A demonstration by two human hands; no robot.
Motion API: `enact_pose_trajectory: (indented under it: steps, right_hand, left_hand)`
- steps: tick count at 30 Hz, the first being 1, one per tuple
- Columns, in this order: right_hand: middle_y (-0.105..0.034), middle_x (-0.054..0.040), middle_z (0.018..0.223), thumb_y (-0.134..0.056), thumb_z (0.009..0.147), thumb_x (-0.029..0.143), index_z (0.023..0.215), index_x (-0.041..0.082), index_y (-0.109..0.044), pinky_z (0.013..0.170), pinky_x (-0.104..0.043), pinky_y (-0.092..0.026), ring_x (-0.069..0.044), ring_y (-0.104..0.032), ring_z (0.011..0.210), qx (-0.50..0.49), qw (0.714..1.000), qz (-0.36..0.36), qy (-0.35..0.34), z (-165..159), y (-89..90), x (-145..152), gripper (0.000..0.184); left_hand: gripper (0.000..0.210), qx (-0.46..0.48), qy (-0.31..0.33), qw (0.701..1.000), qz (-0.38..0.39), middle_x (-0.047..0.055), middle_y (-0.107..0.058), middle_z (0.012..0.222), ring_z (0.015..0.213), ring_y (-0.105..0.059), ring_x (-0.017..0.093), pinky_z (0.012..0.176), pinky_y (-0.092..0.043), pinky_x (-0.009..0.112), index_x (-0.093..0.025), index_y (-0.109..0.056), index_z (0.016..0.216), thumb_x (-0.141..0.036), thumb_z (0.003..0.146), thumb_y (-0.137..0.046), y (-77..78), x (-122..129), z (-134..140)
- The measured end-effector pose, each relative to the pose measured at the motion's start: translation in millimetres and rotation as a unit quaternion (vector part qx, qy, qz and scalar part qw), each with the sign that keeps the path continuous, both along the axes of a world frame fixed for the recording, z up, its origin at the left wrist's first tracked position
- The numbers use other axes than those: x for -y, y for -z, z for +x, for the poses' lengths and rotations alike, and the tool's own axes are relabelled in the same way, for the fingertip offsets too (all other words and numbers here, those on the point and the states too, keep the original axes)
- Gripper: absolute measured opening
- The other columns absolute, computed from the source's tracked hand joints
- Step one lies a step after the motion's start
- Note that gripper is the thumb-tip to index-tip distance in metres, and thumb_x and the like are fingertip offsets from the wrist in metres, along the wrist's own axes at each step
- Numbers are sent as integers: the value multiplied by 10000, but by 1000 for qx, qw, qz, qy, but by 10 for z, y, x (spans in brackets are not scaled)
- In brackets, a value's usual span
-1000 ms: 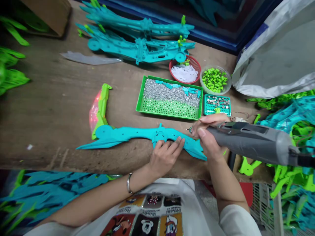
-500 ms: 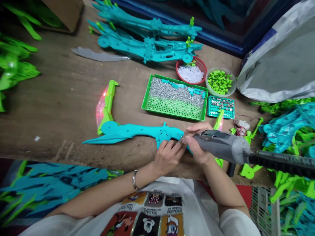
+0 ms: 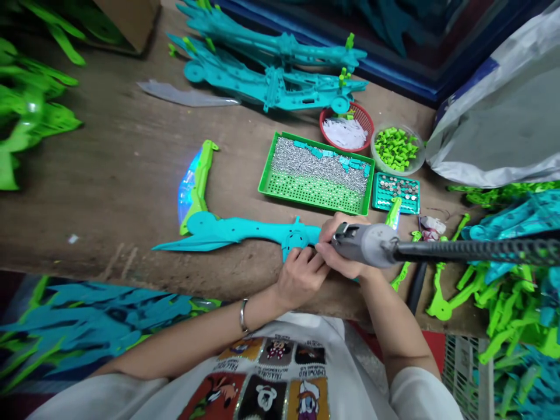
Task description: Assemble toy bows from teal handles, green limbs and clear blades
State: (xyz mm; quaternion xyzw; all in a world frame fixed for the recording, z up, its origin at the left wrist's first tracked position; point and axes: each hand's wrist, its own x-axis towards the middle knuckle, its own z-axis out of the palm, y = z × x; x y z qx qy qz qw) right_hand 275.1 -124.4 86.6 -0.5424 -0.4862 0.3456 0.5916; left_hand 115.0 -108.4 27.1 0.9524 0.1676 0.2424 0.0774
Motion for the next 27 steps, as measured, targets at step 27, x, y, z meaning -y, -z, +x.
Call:
enact_pose_trajectory:
  steps: [27]
  right_hand:
    - [-565, 70, 558, -757, 817, 345, 968, 248, -636, 525, -303, -489, -142, -567, 485, -46, 969, 144, 193, 511, -135, -472, 217]
  left_hand:
    - [487, -125, 69, 976, -166, 134, -617, 1101, 1065, -525, 305, 974, -493, 466, -139, -621, 1306, -493, 974, -578, -299, -898, 1]
